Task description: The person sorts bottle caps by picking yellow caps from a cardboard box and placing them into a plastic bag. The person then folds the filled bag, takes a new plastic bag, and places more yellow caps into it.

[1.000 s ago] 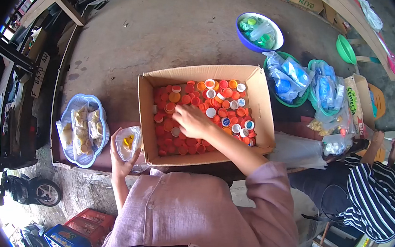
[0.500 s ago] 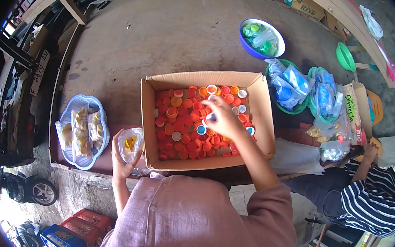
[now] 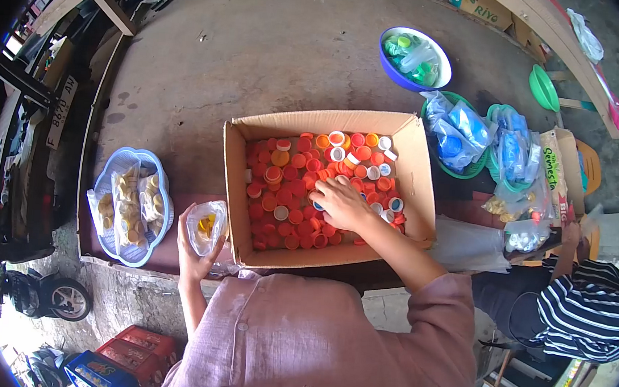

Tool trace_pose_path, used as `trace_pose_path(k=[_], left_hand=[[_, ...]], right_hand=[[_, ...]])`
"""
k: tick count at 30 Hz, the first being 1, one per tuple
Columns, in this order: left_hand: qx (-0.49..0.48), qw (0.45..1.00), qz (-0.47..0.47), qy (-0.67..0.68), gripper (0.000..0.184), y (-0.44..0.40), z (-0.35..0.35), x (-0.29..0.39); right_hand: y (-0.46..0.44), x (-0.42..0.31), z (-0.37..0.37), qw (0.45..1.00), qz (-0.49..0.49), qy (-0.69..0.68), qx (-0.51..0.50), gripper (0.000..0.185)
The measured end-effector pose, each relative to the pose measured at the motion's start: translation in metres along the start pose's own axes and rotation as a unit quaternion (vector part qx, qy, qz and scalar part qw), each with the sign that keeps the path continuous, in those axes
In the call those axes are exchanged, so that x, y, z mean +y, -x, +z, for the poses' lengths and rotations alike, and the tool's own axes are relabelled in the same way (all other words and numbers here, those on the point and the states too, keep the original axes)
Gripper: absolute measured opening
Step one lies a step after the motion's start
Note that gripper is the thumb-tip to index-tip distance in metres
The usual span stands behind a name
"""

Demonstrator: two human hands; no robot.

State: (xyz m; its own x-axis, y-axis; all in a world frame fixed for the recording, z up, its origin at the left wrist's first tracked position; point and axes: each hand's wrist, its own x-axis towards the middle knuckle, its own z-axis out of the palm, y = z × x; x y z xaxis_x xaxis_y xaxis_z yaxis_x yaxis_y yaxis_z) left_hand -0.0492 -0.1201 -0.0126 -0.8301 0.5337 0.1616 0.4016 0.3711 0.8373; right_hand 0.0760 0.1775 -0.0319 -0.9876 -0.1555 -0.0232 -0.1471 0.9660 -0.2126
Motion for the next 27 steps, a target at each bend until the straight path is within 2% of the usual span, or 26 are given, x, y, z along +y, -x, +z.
trace_pose_path(k=[5,7,9,10,11,13,15,16,17,23,25,26,27], left_hand=[[-0.003,1.0,-0.006,0.001,0.072,-0.004,0.002,0.003],[-0.008,1.0,-0.007,-0.012,0.071,-0.004,0.001,0.002],[-0.008,1.0,0.002,-0.013,0.07,-0.004,0.001,0.001],[-0.009,1.0,0.003,-0.013,0.07,-0.004,0.001,0.001],[-0.01,1.0,0.002,-0.017,0.07,-0.004,0.001,0.001],[-0.01,1.0,0.002,-0.021,0.069,-0.004,0.002,0.002],[-0.008,1.0,-0.003,-0.018,0.069,-0.004,0.002,0.0],[-0.01,1.0,-0.003,-0.02,0.069,-0.004,0.002,0.0],[-0.009,1.0,-0.002,-0.02,0.07,-0.004,0.002,0.001],[0.005,1.0,0.005,-0.005,0.072,-0.007,0.003,-0.006],[0.014,1.0,-0.009,0.012,0.072,-0.006,0.003,-0.009],[0.014,1.0,-0.014,0.007,0.073,-0.006,0.002,-0.009],[0.016,1.0,-0.018,0.007,0.073,-0.006,0.002,-0.009]], right_hand=[[0.009,0.009,-0.021,0.996,0.022,-0.071,0.046,0.033],[0.02,0.019,-0.038,0.978,0.157,-0.112,0.076,0.035],[0.038,0.041,-0.033,0.967,0.229,-0.01,0.115,0.044],[0.039,0.034,-0.048,0.963,0.223,0.079,0.132,0.061],[0.04,0.028,-0.05,0.962,0.225,0.078,0.132,0.061],[0.036,0.009,-0.048,0.989,0.082,-0.1,0.074,0.08],[0.031,-0.011,-0.033,0.997,-0.014,-0.081,0.001,0.087],[0.03,-0.013,-0.012,0.99,-0.032,-0.132,-0.04,0.09],[0.026,-0.015,-0.002,0.99,-0.05,-0.119,-0.059,0.094],[-0.003,-0.017,0.016,0.995,-0.054,-0.056,-0.058,0.103],[-0.013,-0.019,0.022,0.997,0.027,-0.045,0.048,0.106],[-0.02,-0.015,0.015,0.996,0.083,-0.028,-0.001,0.108],[-0.025,-0.01,0.014,0.994,0.094,-0.055,0.017,0.11]])
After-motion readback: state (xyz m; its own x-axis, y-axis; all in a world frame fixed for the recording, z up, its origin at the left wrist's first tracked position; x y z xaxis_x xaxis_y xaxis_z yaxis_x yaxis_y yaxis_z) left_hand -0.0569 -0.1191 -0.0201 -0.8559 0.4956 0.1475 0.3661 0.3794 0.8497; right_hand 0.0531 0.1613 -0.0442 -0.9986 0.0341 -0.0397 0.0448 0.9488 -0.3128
